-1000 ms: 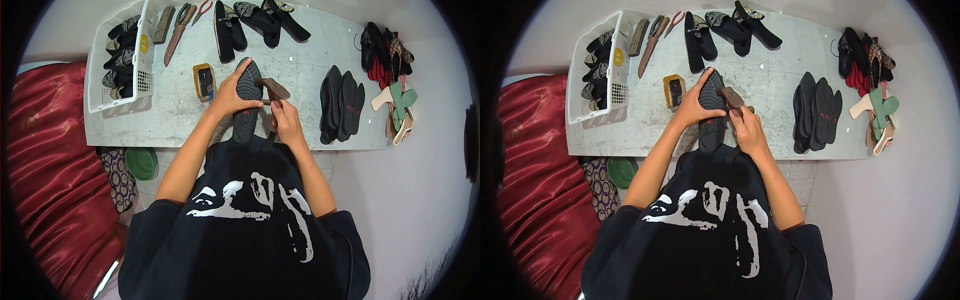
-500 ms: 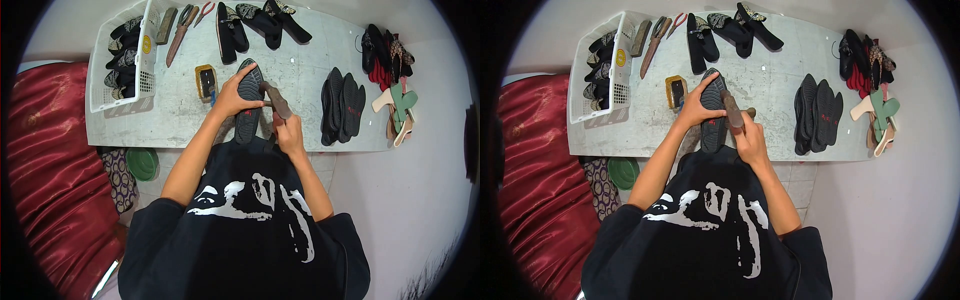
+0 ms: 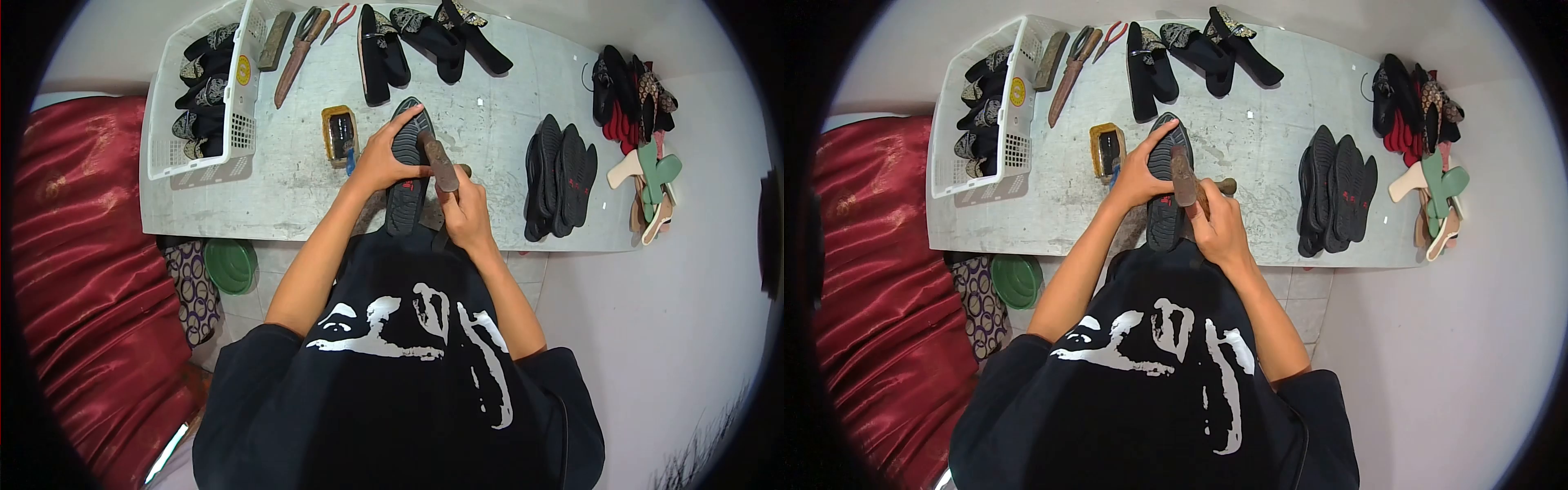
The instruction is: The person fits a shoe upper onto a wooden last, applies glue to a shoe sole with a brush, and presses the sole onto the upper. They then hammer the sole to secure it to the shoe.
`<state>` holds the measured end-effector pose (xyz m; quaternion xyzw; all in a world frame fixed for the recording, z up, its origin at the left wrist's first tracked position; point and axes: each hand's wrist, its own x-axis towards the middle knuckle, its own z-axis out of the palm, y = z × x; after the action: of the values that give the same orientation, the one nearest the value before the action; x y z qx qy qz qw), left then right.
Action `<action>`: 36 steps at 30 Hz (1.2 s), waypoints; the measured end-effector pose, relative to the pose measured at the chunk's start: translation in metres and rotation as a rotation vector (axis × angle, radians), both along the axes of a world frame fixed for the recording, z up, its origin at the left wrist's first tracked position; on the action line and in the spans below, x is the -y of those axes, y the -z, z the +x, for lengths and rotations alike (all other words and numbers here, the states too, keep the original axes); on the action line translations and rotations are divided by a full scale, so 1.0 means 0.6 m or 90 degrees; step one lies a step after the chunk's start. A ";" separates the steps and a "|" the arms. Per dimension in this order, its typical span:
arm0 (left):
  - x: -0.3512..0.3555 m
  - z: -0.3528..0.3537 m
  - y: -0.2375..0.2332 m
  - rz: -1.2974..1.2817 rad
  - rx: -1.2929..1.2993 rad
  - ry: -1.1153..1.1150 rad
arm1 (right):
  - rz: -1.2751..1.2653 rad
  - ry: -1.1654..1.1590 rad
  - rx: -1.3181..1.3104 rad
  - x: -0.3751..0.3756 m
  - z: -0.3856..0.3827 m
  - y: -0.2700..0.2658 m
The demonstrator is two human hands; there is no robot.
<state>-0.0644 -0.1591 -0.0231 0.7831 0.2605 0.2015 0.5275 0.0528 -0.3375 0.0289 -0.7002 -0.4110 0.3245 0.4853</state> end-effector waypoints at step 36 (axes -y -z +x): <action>0.012 0.001 0.046 -0.172 0.132 -0.056 | -0.034 0.016 0.009 -0.097 0.013 -0.025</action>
<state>-0.0637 -0.1664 -0.0509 0.6681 0.2633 0.2675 0.6425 0.0603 -0.2792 0.0436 -0.7204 -0.3969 0.3244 0.4671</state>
